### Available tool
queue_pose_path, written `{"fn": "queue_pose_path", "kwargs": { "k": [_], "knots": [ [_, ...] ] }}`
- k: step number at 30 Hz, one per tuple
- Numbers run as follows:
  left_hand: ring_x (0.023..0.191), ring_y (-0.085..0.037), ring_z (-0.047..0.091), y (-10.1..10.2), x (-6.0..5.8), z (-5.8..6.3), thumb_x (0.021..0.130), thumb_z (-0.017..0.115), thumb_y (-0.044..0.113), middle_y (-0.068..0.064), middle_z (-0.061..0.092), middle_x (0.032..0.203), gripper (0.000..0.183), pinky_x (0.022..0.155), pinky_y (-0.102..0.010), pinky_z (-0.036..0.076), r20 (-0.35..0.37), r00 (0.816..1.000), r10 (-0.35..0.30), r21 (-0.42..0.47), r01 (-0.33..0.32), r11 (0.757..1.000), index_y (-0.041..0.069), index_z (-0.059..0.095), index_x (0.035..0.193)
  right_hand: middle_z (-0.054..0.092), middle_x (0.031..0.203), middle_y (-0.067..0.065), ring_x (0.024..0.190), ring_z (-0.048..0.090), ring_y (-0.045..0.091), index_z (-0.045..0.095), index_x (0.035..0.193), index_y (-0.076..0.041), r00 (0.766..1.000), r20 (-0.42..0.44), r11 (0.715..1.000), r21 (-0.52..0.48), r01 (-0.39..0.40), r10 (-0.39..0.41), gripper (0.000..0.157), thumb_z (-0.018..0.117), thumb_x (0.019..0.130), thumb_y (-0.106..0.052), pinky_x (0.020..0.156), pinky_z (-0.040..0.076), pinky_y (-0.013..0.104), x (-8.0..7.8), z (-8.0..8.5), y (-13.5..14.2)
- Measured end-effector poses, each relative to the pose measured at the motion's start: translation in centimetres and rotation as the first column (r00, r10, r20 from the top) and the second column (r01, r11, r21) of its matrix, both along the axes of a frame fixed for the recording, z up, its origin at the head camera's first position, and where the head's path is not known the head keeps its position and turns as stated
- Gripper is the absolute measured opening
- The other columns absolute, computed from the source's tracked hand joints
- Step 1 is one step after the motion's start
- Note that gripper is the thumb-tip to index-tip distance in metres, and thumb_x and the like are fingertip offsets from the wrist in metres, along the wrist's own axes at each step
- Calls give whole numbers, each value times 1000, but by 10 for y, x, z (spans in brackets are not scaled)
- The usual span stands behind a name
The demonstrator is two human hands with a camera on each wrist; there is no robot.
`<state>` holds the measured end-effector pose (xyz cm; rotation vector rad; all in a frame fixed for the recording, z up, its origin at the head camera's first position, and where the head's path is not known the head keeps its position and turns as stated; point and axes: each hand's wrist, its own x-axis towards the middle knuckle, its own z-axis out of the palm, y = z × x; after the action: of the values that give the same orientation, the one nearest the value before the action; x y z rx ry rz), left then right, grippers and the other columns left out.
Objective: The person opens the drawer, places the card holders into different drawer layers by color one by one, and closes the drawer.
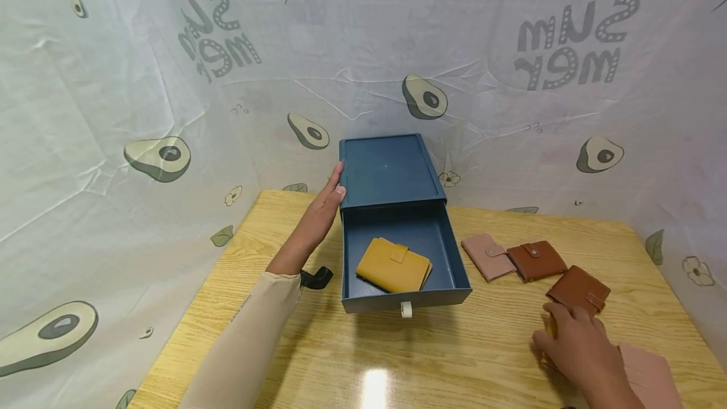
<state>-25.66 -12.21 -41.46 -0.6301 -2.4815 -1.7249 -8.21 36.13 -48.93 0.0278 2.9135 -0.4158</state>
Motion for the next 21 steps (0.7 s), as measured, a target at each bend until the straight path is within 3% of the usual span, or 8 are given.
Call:
{"fn": "queue_pose_path", "kwargs": {
  "k": [10,13,21],
  "knots": [
    [167,-19,13,-1,-1,0,117,36,53,15,10,180,64,133,-56,18,4,1000,-5,0,5,1000,41,10,174,51,134,49,118,47,72,57,145,10,996,-76,999,7,-46,46,67,76,100,-35,92,42,82,-11,32,-16],
    [167,-20,12,-1,3,6,117,35,50,13,9,180,64,133,-55,18,13,1000,-15,-4,15,1000,38,10,174,49,137,49,118,47,72,56,146,9,994,-98,998,10,-56,56,68,78,99,-34,91,42,83,-16,46,-20],
    [167,-21,14,-1,0,1,116,36,52,12,11,180,66,132,-56,19,-1,1000,-1,-7,1,1000,37,11,175,45,140,48,115,44,72,52,150,8,985,-157,997,14,-74,76,66,72,102,-32,87,45,79,-26,83,-34]
  ]
}}
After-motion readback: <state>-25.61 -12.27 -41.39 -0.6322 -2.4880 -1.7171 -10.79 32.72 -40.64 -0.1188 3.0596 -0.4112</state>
